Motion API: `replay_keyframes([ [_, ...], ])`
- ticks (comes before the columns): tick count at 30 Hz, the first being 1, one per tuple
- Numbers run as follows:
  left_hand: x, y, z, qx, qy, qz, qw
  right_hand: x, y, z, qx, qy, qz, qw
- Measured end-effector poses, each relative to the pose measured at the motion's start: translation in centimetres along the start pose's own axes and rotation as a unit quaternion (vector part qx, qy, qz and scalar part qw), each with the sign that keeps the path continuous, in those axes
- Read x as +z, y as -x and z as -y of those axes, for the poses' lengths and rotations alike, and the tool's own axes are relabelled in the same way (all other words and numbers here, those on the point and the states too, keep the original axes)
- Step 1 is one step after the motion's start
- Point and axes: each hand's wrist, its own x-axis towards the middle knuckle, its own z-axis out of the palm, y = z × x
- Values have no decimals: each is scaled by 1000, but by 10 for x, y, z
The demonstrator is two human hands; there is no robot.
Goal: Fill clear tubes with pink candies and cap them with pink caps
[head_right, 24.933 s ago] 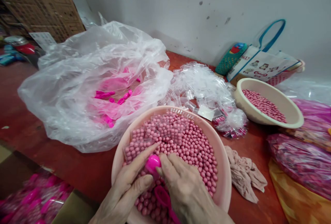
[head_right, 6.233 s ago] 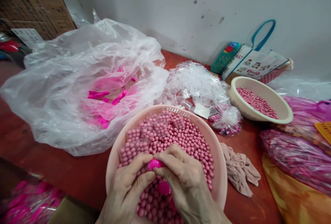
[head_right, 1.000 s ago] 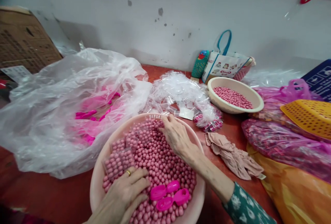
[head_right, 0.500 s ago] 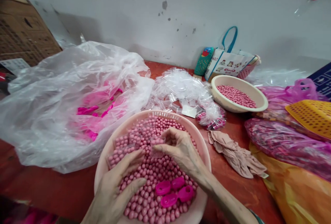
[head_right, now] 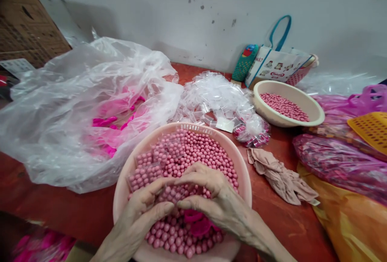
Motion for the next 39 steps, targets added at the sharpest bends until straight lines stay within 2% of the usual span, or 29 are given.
replay_keyframes([
  [4,-5,2,4,-30,35,57,997,6,-2,0,-30,84,34,995],
  [8,-9,3,8,-62,62,77,993,10,-2,-3,-42,111,40,992],
  [11,-8,2,4,-72,97,91,989,9,-4,-6,-20,70,55,996],
  [15,-4,-2,-6,-91,139,108,980,8,-9,-9,31,-38,65,997],
  [18,-3,-3,-10,-107,160,84,978,4,-11,-10,54,-89,52,993],
  [20,-3,-4,-11,-110,167,83,976,-2,-9,-11,65,-95,20,993],
  [22,-3,-6,-12,-101,172,73,977,-10,-2,-13,65,-32,-25,997],
  [24,-3,-7,-11,-85,174,64,979,-15,9,-15,62,76,-52,994],
  [27,-3,-9,-9,-55,169,47,983,-11,27,-20,58,189,5,980],
  [29,-3,-9,-8,-39,158,27,986,1,35,-25,67,238,68,967],
  [31,-4,-8,-7,-34,138,11,990,14,39,-30,76,281,87,953],
  [32,-4,-8,-6,-35,125,7,991,19,40,-33,76,287,81,952],
  [34,-4,-7,-5,-34,107,-3,994,22,39,-37,70,254,32,964],
  [37,-4,-7,-5,-25,92,-14,995,14,34,-37,87,192,-39,977],
  [39,-4,-8,-5,-24,96,-8,995,7,28,-32,106,172,-59,978],
])
